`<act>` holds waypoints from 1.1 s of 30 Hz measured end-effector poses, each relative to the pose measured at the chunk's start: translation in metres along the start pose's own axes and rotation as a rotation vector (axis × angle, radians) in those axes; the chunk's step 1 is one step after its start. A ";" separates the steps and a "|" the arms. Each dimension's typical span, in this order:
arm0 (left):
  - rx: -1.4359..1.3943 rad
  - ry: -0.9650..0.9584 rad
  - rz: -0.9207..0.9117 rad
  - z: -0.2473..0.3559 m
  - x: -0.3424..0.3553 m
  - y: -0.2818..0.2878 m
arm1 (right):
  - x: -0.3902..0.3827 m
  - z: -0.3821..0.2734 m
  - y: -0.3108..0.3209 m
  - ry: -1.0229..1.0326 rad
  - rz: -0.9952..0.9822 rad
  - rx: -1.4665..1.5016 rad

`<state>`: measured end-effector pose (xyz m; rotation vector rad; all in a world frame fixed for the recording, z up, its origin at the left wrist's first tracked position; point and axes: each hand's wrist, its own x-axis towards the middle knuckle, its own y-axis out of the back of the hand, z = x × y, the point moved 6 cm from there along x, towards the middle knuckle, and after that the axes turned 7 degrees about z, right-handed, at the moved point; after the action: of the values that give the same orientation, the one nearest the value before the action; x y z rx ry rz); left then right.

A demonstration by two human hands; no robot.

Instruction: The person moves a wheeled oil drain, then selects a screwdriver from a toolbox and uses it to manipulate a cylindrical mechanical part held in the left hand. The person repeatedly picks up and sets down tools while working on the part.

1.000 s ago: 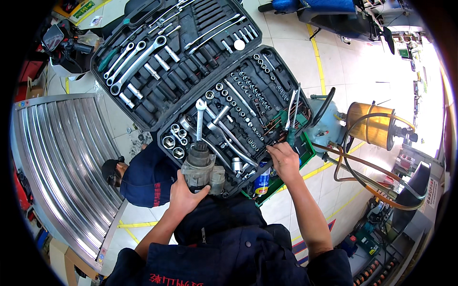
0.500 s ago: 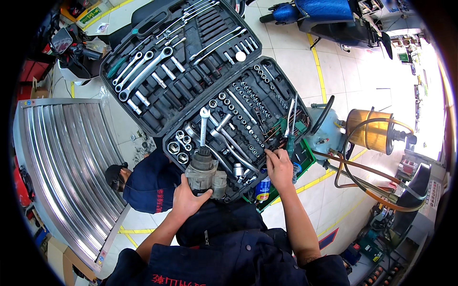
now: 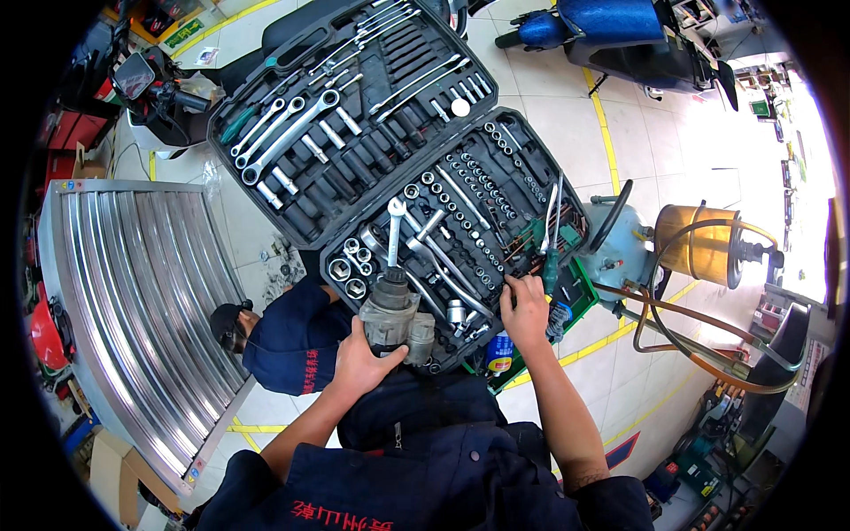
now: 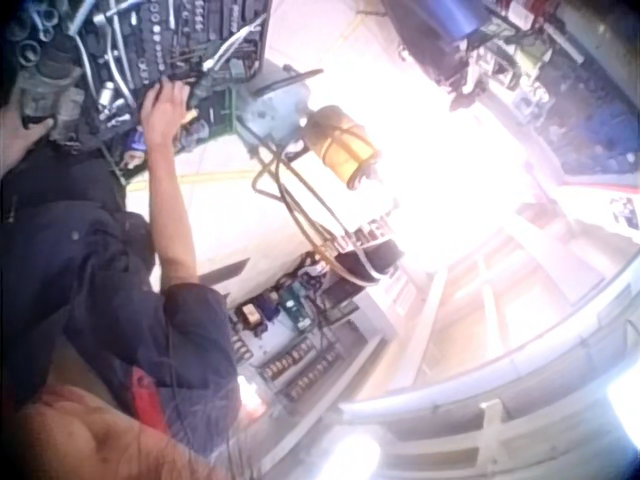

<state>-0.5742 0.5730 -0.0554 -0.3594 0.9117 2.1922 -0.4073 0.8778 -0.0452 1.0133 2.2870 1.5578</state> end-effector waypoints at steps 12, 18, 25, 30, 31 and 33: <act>-0.057 -0.044 0.038 0.004 0.000 0.001 | -0.006 0.003 -0.009 -0.030 0.013 -0.032; -0.080 -0.036 0.042 0.004 0.000 0.001 | -0.006 0.003 -0.009 -0.049 0.012 -0.033; -0.105 -0.044 0.049 0.005 0.000 0.001 | -0.005 0.001 -0.008 -0.045 0.023 -0.038; -0.102 -0.049 0.050 0.005 0.000 0.001 | -0.005 0.004 -0.007 -0.065 0.026 -0.010; -0.098 -0.049 0.050 0.005 0.000 0.001 | -0.005 0.005 -0.006 -0.070 0.026 0.000; -0.089 -0.047 0.049 0.002 0.000 0.000 | -0.002 0.004 -0.004 -0.077 0.022 0.016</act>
<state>-0.5739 0.5750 -0.0539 -0.3288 0.8074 2.2818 -0.4056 0.8784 -0.0509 1.0862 2.2479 1.4847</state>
